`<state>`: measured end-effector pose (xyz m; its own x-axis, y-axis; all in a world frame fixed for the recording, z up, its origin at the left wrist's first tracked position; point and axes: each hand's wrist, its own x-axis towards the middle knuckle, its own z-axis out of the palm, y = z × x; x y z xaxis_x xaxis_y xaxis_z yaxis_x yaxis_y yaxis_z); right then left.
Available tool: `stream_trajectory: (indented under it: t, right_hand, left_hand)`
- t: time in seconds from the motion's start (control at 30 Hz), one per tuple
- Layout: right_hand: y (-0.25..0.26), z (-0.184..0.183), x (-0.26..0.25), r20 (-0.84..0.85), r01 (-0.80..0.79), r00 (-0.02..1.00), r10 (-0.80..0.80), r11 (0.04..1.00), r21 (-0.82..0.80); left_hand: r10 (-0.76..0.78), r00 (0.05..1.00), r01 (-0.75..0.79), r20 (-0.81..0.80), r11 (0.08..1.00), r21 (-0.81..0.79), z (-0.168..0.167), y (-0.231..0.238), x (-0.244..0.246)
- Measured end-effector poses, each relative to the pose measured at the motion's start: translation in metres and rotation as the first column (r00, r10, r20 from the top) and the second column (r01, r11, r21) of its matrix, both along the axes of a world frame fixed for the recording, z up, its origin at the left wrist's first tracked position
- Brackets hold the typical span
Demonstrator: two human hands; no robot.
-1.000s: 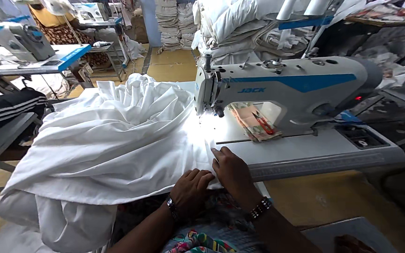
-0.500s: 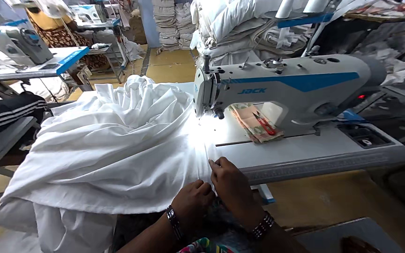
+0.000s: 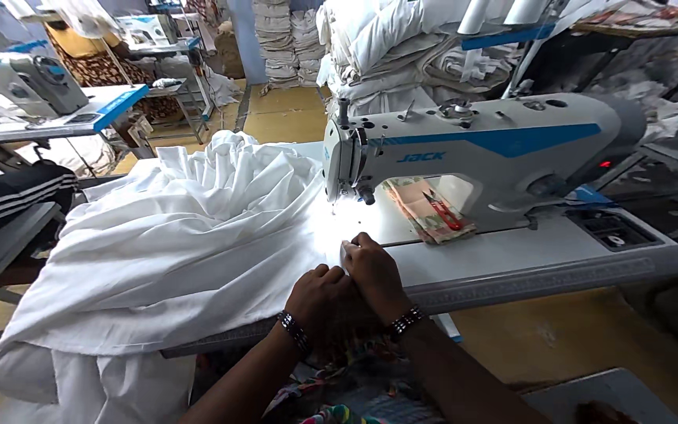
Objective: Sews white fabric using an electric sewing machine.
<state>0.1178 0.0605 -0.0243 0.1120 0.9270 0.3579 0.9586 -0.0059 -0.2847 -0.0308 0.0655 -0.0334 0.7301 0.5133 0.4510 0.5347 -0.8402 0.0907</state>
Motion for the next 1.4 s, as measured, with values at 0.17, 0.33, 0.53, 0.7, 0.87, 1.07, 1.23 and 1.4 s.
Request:
stream_trajectory:
  t: [0.17,0.33,0.53,0.7,0.87,1.07,1.23,1.4]
  right_hand:
    - [-0.013,-0.025,0.025,-0.205,-0.105,0.968,0.147,0.973,0.205]
    - [-0.040,-0.039,0.046,-0.274,-0.171,0.923,0.272,0.924,0.341]
    - [-0.039,-0.037,0.045,-0.129,-0.175,0.965,0.228,0.927,0.331]
    - [-0.034,-0.033,0.046,0.018,-0.209,0.976,0.219,0.899,0.384]
    - [-0.034,-0.029,0.047,0.014,-0.225,0.970,0.243,0.871,0.436]
    - [-0.031,-0.031,0.045,-0.140,-0.172,0.956,0.257,0.879,0.444]
    - [-0.030,-0.032,0.045,-0.242,-0.150,0.926,0.291,0.870,0.470]
    - [-0.029,-0.034,0.046,-0.316,-0.148,0.891,0.327,0.866,0.478]
  left_hand:
    - [0.046,0.999,-0.044,-0.028,0.997,0.070,-0.006,0.004,-0.004]
    - [0.124,0.992,-0.124,-0.001,0.989,0.080,-0.003,-0.001,-0.005]
    - [0.252,0.967,-0.254,-0.029,0.966,-0.054,0.017,0.001,0.015]
    - [0.269,0.957,-0.275,0.107,0.960,0.055,0.010,0.006,0.023]
    - [0.222,0.952,-0.228,0.210,0.974,0.009,0.008,0.011,0.022]
    - [0.266,0.885,-0.203,0.382,0.959,-0.199,0.003,0.009,0.020]
    - [0.287,0.828,-0.138,0.482,0.937,-0.320,-0.006,0.007,0.026]
    - [0.248,0.822,-0.050,0.513,0.928,-0.369,-0.007,0.008,0.028]
